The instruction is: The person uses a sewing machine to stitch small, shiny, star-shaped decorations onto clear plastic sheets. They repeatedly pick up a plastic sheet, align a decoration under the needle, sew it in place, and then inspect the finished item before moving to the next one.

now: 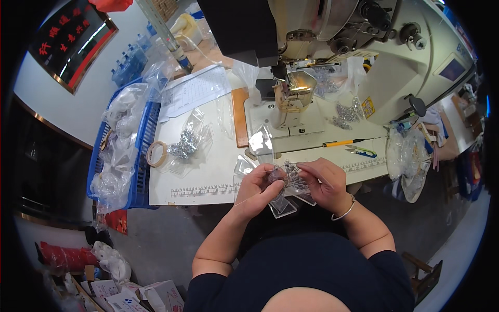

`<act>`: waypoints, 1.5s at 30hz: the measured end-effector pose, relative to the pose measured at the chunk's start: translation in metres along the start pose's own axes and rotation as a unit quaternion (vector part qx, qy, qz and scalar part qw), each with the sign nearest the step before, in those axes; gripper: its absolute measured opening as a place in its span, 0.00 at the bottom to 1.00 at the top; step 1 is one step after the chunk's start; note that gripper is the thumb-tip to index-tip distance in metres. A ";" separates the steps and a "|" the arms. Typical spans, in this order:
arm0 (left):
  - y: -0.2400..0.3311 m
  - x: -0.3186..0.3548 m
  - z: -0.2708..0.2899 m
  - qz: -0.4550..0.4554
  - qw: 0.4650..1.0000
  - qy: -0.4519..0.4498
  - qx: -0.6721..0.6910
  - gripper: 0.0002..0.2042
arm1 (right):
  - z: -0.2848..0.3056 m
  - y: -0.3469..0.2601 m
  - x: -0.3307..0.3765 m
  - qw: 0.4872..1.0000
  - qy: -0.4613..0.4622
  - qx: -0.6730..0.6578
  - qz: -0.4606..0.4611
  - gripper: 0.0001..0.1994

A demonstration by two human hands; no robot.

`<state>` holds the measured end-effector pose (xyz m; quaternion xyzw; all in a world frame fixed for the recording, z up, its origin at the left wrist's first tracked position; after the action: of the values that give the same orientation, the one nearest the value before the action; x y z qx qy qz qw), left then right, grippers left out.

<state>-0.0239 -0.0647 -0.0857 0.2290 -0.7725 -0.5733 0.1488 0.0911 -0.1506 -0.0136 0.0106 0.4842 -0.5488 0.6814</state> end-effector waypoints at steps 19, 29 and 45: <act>-0.006 0.001 0.005 0.008 0.997 0.044 -0.066 0.08 | -0.005 0.012 0.006 0.997 -0.032 -0.028 -0.071 0.09; -0.013 -0.001 0.014 0.004 0.992 0.091 -0.092 0.06 | -0.032 0.055 0.029 0.845 -0.109 -0.350 -0.388 0.08; -0.011 -0.015 0.000 -0.044 0.989 0.004 0.140 0.06 | -0.028 0.055 0.020 0.887 -0.179 -0.256 -0.340 0.06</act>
<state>-0.0090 -0.0591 -0.0955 0.2833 -0.8340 -0.4644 0.0927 0.1135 -0.1280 -0.0700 -0.4281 0.4512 -0.5965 0.5073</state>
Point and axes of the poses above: each hand's wrist, its own x-axis away from the middle knuckle, its own z-axis out of the back of the hand, y = z × x, the point moved 8 cm from there along -x, towards the middle knuckle, and after that the axes turned 6 degrees about -y, right-handed, at the moved point
